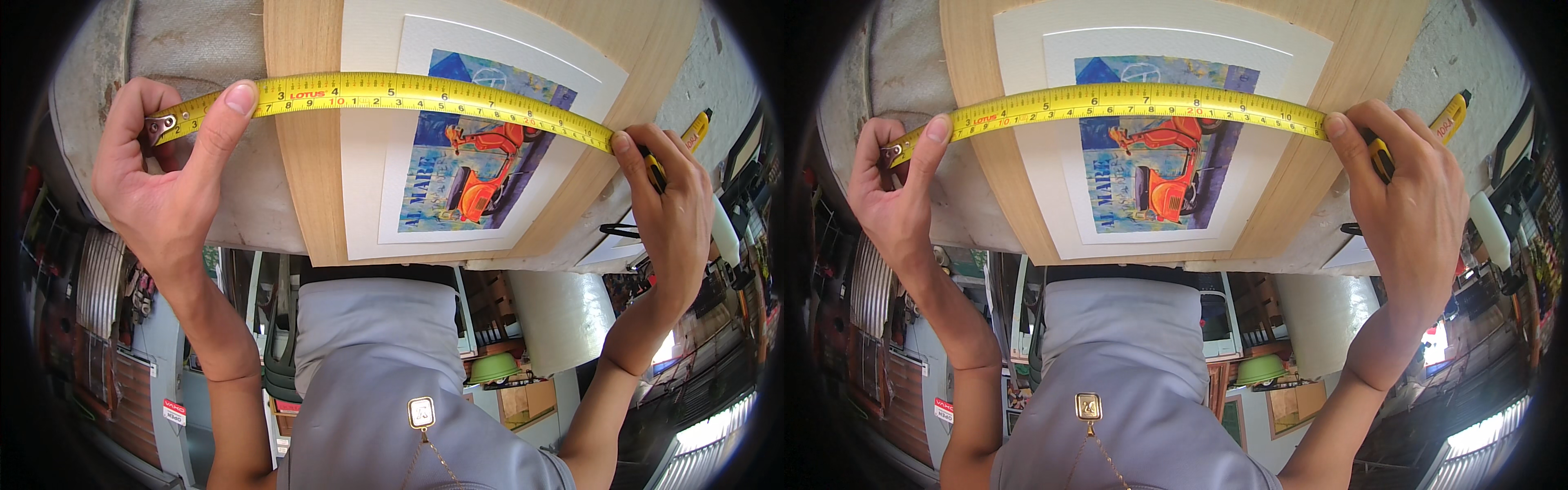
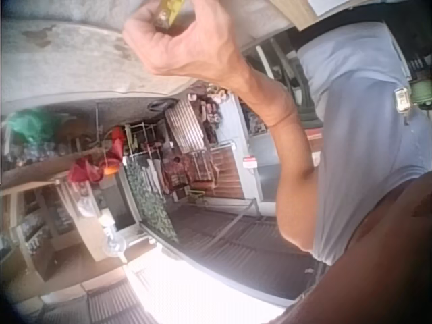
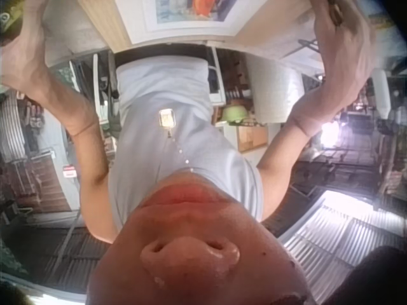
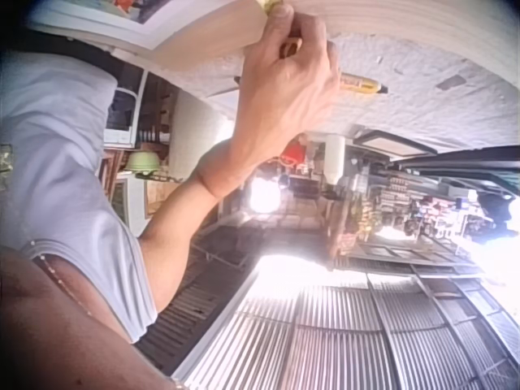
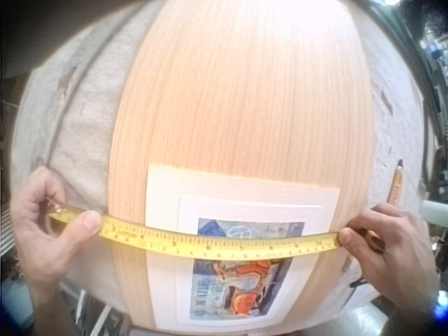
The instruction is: The person measures a framed artwork and a separate piece of matboard using a tape measure, then marks the matboard with a pen at measured intervals. The person uses a ruler to draw straight lines on the matboard.
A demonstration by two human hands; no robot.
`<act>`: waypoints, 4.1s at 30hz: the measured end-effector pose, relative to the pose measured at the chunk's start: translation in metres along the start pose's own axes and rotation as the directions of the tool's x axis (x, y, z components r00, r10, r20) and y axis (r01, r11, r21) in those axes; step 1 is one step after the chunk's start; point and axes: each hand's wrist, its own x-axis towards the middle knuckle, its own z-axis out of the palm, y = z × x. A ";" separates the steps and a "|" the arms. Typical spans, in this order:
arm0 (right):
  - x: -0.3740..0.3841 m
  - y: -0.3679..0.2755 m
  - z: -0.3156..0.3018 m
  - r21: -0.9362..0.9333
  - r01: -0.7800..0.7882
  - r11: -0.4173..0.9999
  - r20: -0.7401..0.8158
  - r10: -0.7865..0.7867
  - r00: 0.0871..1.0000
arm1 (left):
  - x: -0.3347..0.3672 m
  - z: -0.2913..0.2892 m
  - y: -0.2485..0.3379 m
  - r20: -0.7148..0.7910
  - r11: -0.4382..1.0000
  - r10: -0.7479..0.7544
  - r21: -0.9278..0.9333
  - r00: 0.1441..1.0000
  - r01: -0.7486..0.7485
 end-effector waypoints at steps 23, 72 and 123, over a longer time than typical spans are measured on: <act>0.002 -0.001 0.003 0.009 0.031 0.999 -0.014 -0.030 0.999 | -0.004 -0.001 0.000 -0.024 1.000 -0.017 0.007 1.000 0.017; -0.194 -0.102 0.075 0.948 -0.258 -0.187 0.161 -0.416 0.895 | -0.192 -0.006 0.047 0.377 0.812 0.338 -0.579 0.862 -0.065; 0.010 0.041 0.121 0.532 0.470 0.704 -0.758 0.148 0.636 | 0.019 0.040 -0.017 -0.445 0.856 0.479 0.048 0.757 -0.514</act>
